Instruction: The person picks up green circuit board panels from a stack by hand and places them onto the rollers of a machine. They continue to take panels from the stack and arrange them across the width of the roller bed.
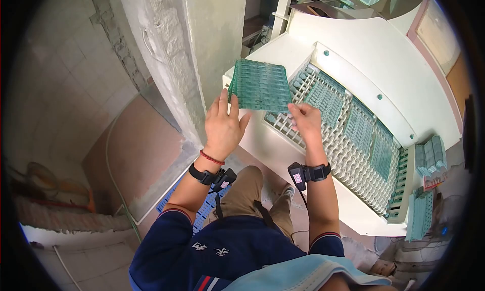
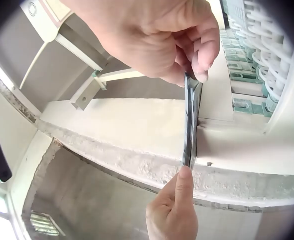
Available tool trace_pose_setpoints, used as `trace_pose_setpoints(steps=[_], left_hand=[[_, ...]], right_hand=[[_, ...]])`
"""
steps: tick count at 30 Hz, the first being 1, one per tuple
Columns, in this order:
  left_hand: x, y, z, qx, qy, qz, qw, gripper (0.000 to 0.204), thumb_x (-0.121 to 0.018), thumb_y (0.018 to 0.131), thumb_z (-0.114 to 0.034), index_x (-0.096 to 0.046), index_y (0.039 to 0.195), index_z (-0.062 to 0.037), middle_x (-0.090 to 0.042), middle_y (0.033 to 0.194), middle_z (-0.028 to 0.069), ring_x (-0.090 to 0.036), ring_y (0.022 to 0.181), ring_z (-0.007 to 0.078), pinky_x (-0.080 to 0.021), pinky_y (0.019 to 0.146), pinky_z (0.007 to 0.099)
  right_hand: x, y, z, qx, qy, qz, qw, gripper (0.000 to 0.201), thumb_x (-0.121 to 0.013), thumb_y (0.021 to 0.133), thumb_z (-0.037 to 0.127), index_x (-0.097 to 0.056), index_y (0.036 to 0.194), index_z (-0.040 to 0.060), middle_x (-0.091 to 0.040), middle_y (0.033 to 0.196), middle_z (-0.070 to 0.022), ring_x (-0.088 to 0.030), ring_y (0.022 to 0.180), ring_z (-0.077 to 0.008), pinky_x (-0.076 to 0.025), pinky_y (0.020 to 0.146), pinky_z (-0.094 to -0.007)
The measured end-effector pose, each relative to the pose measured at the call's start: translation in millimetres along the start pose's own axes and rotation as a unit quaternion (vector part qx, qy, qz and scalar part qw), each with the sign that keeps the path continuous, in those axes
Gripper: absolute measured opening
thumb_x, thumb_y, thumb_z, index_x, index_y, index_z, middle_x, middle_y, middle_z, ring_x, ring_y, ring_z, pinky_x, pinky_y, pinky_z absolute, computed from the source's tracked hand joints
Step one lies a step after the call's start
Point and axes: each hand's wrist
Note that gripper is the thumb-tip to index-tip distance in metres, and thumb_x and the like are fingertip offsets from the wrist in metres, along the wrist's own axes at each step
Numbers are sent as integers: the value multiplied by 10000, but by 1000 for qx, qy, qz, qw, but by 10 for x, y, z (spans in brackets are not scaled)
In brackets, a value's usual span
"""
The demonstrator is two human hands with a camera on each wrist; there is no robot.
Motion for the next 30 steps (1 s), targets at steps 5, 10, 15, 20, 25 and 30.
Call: trace_pose_setpoints(steps=[5,10,15,20,25,30], left_hand=[[96,-23,-100,-60,-35,-13,998,394,-666,731,-236,-566,1023,8,-457,1180,209,-481,1025,357,-431,810,394],[189,-297,-273,-76,-211,14,974,359,-684,707,-174,-573,1003,-4,-501,1126,200,-512,993,341,-440,789,382],[-253,-811,-506,314,-690,308,575,277,-480,895,-212,-559,1022,20,-595,991,148,-609,821,262,-505,672,323],[-556,-956,-821,408,-762,403,302,348,-431,919,-271,-555,1020,38,-605,984,189,-635,755,218,-531,610,289],[-650,-906,-928,390,-697,429,422,288,-483,897,-230,-577,977,31,-641,829,178,-642,650,206,-524,524,258],[-685,-862,-962,382,-687,421,453,271,-502,886,-224,-585,943,28,-645,803,155,-635,609,189,-510,495,249]], right_hand=[[232,-205,-149,-64,115,12,991,268,-638,794,220,-617,800,-47,-558,607,-46,-479,458,-77,-418,396,-203],[694,-749,-563,-102,295,-96,945,203,-629,804,151,-594,828,-48,-550,604,-56,-479,444,-90,-421,394,-209],[948,-1360,-1111,-106,337,-166,921,181,-620,809,133,-594,832,-46,-558,596,-57,-496,437,-94,-431,399,-211],[901,-1622,-1405,-142,266,-212,929,153,-596,826,119,-605,793,-31,-566,597,-49,-486,404,-90,-417,378,-201],[1012,-1671,-1274,-112,186,-236,947,185,-615,820,136,-598,764,-40,-554,581,-41,-484,431,-67,-404,378,-191],[1134,-1699,-1263,-102,111,-237,960,185,-616,816,123,-609,758,-53,-547,575,-31,-455,425,-56,-387,373,-189]])
Point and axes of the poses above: each hand's wrist, its own y-axis towards the middle knuckle, its own x-axis out of the back of the hand, z = x × y
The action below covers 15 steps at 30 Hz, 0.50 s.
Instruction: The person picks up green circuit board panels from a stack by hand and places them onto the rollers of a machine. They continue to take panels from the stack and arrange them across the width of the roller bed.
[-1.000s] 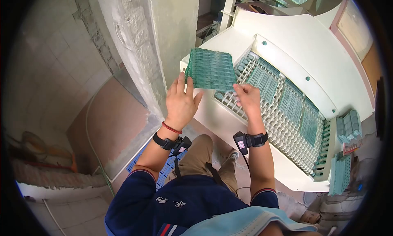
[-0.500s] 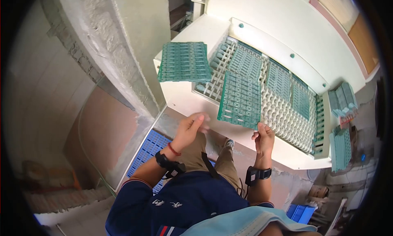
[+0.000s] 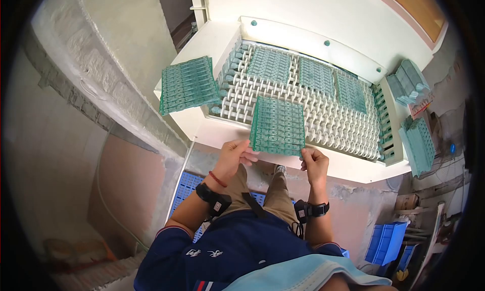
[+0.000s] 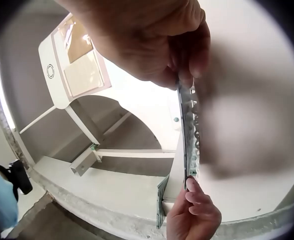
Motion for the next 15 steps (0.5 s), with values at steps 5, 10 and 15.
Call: trace_pose_setpoints(steps=[5,10,15], left_hand=[[111,60,-82,-30,-13,-25,999,269,-505,885,-233,-584,896,23,-646,777,136,-622,574,179,-496,467,245],[262,177,-255,-58,22,-102,993,248,-510,884,-227,-592,869,7,-648,763,132,-618,553,153,-473,431,225],[287,257,-292,-32,73,-114,990,264,-523,878,-235,-588,871,21,-641,733,125,-611,542,149,-468,426,226]], right_hand=[[329,128,-111,-42,103,-49,993,138,-589,814,79,-613,789,-55,-563,594,-62,-463,416,-72,-398,358,-195],[758,323,-57,-20,-3,-117,993,187,-604,812,120,-628,795,-64,-545,540,-51,-462,406,-70,-417,355,-199],[1158,429,59,5,-148,-207,967,232,-626,797,187,-639,711,-28,-480,493,-4,-416,391,-55,-345,344,-203]])
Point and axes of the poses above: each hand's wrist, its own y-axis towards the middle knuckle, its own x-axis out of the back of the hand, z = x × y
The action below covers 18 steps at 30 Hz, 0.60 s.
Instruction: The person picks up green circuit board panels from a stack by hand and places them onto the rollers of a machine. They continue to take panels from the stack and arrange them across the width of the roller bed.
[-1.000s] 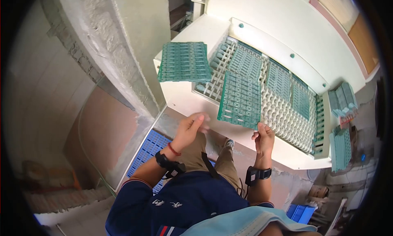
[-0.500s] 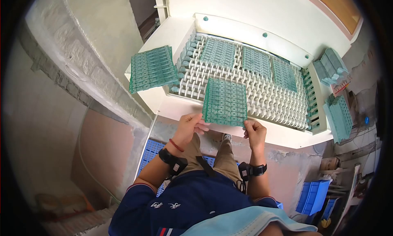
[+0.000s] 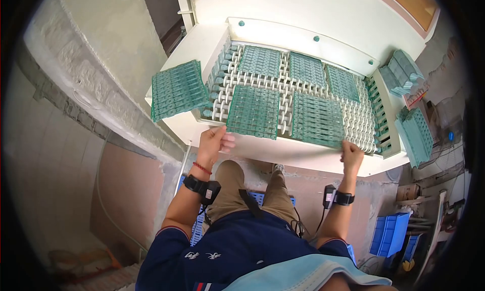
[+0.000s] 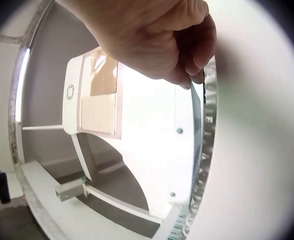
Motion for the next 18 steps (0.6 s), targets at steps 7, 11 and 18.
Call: trace_pose_setpoints(steps=[7,11,18], left_hand=[[-54,-230,-73,-450,509,-161,716,227,-574,819,-207,-594,929,-9,-629,854,110,-617,752,260,-509,653,358],[-348,-343,-141,-538,551,-49,636,316,-604,775,-206,-570,1031,-24,-557,1087,150,-521,1030,324,-412,881,433],[-536,-167,-7,-476,644,37,598,601,-621,748,-352,-442,1222,-28,-412,1280,186,-355,1223,316,-236,1017,463]], right_hand=[[801,465,-499,-3,18,-80,997,196,-635,784,154,-623,725,-33,-449,469,0,-391,376,-64,-336,353,-218],[890,526,-486,158,-177,-134,962,212,-655,755,154,-624,849,-33,-555,635,-66,-509,543,-139,-437,523,-275],[411,283,-85,335,-321,-67,883,335,-669,732,231,-608,1005,46,-549,1064,-162,-516,998,-324,-383,878,-417]])
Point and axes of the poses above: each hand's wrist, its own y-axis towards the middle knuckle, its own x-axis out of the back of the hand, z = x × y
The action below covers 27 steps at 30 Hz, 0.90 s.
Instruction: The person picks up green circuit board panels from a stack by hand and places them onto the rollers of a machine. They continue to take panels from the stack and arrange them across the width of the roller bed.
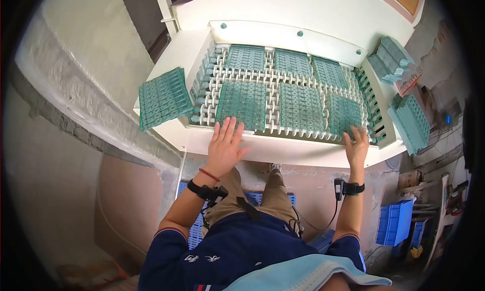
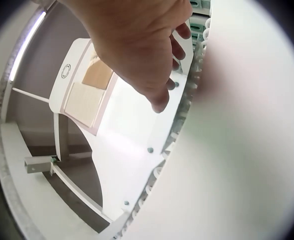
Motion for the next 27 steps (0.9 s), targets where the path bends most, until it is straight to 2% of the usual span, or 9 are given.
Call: trace_pose_setpoints(steps=[10,14,16,19,21,23,24,26,27], left_hand=[[-65,192,196,32,12,-3,999,642,-602,762,-425,-435,1219,-6,-427,1257,193,-375,1201,324,-235,1010,480],[30,159,187,59,8,-30,998,635,-601,766,-418,-432,1214,-1,-427,1254,191,-381,1194,322,-235,1016,466],[192,94,167,38,-58,-52,996,637,-608,763,-409,-419,1221,-8,-410,1264,191,-377,1197,313,-232,1026,442],[398,-147,233,118,-108,-155,975,454,-617,778,-284,-511,1118,-2,-525,1118,176,-485,1072,312,-356,944,408],[436,-327,342,215,-200,-282,913,227,-549,826,-149,-587,987,6,-610,938,146,-591,871,280,-458,812,375],[347,-566,650,332,-410,-315,789,280,-465,890,-227,-563,984,18,-608,932,162,-606,816,249,-472,780,350],[420,-643,775,335,-407,-317,788,280,-465,890,-227,-563,984,18,-608,932,162,-606,816,249,-472,780,350],[578,-764,1013,398,-684,-355,498,394,-378,924,-328,-534,975,31,-608,915,175,-614,763,239,-493,734,341],[665,-783,1101,397,-683,-360,497,394,-378,924,-328,-534,975,31,-608,915,175,-614,763,239,-493,734,341]], right_hand=[[-167,165,-186,-46,24,106,993,346,-617,773,271,-590,1072,98,-510,1184,-140,-402,1178,-351,-210,994,-539],[-149,104,65,-2,49,21,999,254,-634,764,174,-611,978,39,-543,1101,-179,-478,1069,-345,-352,918,-425],[-120,80,339,9,102,39,994,219,-636,762,145,-611,941,23,-558,1058,-178,-503,1021,-338,-382,880,-395],[-158,11,785,26,189,65,980,165,-634,763,105,-609,888,0,-580,988,-169,-542,949,-320,-419,828,-358],[-182,-16,1085,50,248,84,964,130,-627,767,82,-611,853,-14,-594,940,-156,-567,893,-285,-431,795,-339],[-245,0,1340,58,290,108,949,123,-627,769,80,-613,843,-16,-597,921,-153,-569,881,-277,-432,784,-330],[-273,17,1474,62,326,128,934,116,-626,771,79,-615,833,-17,-601,902,-150,-572,869,-270,-434,772,-321],[-330,79,1754,69,357,146,920,112,-627,774,79,-619,829,-17,-607,865,-141,-582,819,-255,-440,743,-303],[-414,113,1866,85,390,167,901,115,-630,774,81,-620,832,-18,-607,850,-133,-582,796,-237,-441,725,-295]])
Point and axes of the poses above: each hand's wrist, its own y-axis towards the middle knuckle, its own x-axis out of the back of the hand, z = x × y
